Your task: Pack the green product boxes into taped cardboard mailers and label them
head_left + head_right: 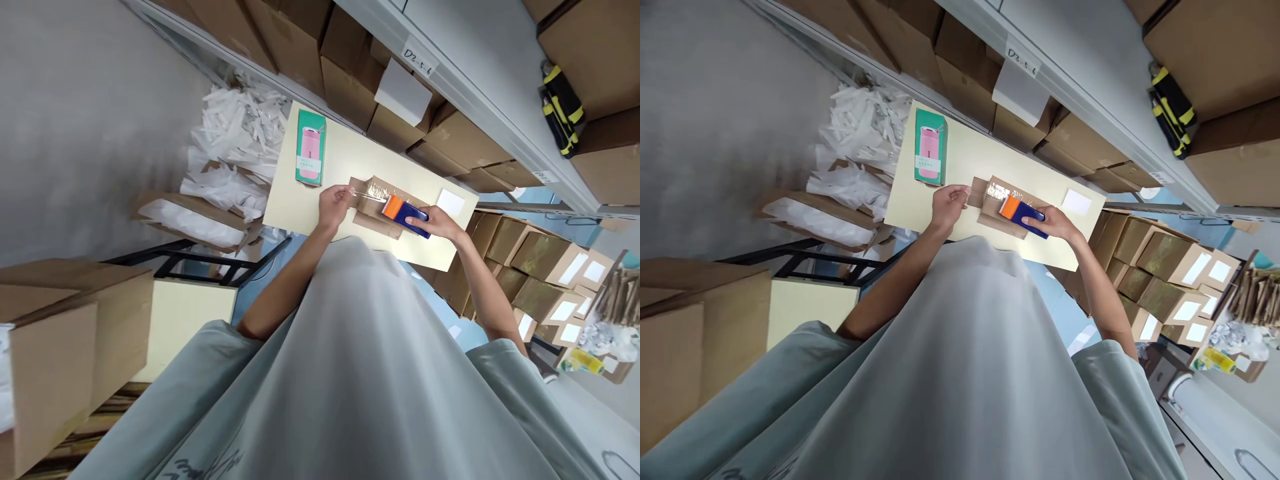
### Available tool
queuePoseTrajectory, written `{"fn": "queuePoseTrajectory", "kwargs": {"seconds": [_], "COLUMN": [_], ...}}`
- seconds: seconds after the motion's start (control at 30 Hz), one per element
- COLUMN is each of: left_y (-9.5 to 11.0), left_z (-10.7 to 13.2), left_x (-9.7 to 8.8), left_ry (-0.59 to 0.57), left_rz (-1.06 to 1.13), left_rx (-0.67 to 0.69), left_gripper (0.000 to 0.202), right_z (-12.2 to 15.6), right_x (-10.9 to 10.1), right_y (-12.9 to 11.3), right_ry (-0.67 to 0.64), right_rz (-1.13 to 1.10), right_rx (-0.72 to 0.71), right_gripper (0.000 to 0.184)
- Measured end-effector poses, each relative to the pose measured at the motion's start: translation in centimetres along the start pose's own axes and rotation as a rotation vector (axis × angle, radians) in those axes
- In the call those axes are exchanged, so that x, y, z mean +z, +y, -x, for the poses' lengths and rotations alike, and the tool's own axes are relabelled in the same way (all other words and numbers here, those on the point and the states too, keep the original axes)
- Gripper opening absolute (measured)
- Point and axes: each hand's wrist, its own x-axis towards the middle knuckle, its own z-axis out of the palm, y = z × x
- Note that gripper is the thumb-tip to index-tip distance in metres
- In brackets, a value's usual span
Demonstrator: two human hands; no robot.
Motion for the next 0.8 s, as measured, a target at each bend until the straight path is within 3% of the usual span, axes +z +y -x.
{"fn": "queuePoseTrajectory", "kwargs": {"seconds": [0.17,0.37,0.43,0.57,0.63,0.7,0.8], "left_y": [-1.7,-4.2,-4.9,-5.4,-5.1,-4.4,-3.4], "left_z": [-2.2,-3.8,-4.1,-4.3,-4.2,-4.0,-4.1], "left_x": [0.0,2.4,2.9,2.1,1.6,1.6,2.8], "left_ry": [-0.052,-0.115,-0.154,-0.206,-0.355,-0.578,-0.79], "left_rz": [-0.009,-0.07,-0.134,-0.342,-0.468,-0.62,-0.866], "left_rx": [-0.035,-0.155,-0.125,0.176,0.388,0.583,0.733], "left_gripper": [0.009,0.022,0.031,0.082,0.11,0.13,0.155], "right_z": [-0.1,-0.2,-0.3,-0.3,-0.3,-0.3,-0.4], "right_x": [0.3,0.5,0.5,0.5,0.6,0.7,0.6], "right_y": [-0.8,-1.6,-1.5,-1.0,-0.7,-0.6,-0.4], "right_ry": [0.016,0.012,0.024,0.027,0.025,0.019,0.013], "right_rz": [0.05,0.077,0.096,0.115,0.114,0.115,0.149], "right_rx": [0.037,0.059,0.059,0.06,0.055,0.038,0.028], "right_gripper": [0.077,0.076,0.076,0.076,0.078,0.079,0.078]}}
